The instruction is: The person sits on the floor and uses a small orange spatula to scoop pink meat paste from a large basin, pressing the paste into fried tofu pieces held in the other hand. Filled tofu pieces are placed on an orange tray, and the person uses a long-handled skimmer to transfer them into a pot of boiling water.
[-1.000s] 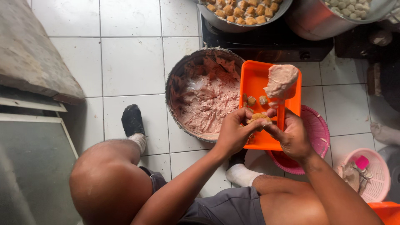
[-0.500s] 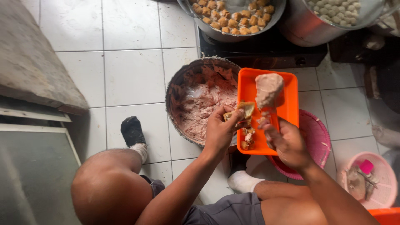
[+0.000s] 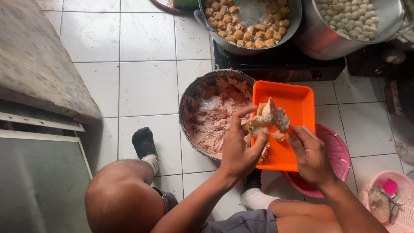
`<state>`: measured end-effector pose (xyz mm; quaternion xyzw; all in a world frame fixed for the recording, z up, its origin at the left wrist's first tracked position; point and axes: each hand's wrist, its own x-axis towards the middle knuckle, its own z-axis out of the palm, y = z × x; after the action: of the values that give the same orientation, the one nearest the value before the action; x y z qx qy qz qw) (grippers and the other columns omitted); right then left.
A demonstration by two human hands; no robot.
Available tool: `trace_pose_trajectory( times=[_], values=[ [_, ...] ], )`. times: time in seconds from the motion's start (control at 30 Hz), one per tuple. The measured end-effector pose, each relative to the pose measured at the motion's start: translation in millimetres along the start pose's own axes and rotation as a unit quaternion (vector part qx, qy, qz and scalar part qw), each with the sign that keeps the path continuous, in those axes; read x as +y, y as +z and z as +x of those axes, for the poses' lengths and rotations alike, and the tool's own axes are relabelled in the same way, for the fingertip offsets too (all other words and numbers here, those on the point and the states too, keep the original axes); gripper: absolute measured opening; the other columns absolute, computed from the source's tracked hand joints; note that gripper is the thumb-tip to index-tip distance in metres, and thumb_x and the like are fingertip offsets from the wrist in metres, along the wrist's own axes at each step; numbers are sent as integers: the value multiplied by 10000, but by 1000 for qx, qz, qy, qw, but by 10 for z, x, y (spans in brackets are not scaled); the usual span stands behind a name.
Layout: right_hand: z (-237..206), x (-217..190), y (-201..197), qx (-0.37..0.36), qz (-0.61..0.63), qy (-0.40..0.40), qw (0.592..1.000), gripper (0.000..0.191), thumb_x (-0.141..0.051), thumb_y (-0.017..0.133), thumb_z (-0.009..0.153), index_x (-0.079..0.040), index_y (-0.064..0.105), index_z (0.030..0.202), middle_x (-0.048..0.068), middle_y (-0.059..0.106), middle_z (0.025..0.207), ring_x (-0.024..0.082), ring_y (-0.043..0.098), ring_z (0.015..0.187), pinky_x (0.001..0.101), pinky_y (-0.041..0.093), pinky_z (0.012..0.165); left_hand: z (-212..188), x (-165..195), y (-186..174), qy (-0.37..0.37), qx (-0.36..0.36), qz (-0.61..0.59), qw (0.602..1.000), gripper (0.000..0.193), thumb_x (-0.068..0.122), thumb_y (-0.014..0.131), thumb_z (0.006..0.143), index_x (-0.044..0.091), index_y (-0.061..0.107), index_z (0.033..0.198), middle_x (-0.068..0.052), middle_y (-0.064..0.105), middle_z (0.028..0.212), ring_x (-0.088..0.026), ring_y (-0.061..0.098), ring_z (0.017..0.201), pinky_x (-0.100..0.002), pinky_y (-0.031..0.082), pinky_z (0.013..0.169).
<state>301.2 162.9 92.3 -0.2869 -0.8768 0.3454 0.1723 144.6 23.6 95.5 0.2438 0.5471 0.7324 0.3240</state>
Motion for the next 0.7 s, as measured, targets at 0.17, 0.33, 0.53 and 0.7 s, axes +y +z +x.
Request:
trace_pose_trajectory(
  times=[0.17, 0.33, 0.53, 0.7],
  values=[
    [29, -74, -138, 49, -108, -19, 993, 264, -222, 603, 1036, 1, 678, 1156, 149, 638, 949, 292, 638, 831, 365, 495, 731, -15, 0, -104, 85, -110, 86, 986, 663, 111, 608, 970, 21, 376, 1584, -174, 676, 1327, -227, 675, 1208, -359, 504, 1070],
    [-5, -67, -250, 68, -134, -41, 988, 261, -221, 642, 1025, -4, 700, 1157, 138, 649, 949, 282, 637, 809, 366, 494, 708, -17, -248, -74, 37, -166, -101, 980, 585, 115, 475, 1094, 27, 325, 1653, -123, 476, 1617, -194, 498, 1447, -334, 380, 1222],
    [-91, -44, -244, 112, -167, -52, 978, 283, -241, 708, 1004, -8, 709, 1166, 113, 642, 946, 212, 634, 734, 348, 501, 643, 67, -488, -29, -18, -143, -251, 957, 596, 34, 637, 1021, 21, 418, 1575, -113, 609, 1409, -144, 608, 1293, -316, 480, 1121],
    [-168, -25, -199, 136, -238, -146, 951, 238, -198, 789, 968, -48, 752, 1149, 72, 618, 931, 217, 580, 752, 332, 477, 664, 119, -536, -62, -27, -61, -195, 979, 597, 58, 785, 899, 19, 559, 1451, -82, 712, 1234, -130, 659, 1157, -306, 537, 1036]
  ],
)
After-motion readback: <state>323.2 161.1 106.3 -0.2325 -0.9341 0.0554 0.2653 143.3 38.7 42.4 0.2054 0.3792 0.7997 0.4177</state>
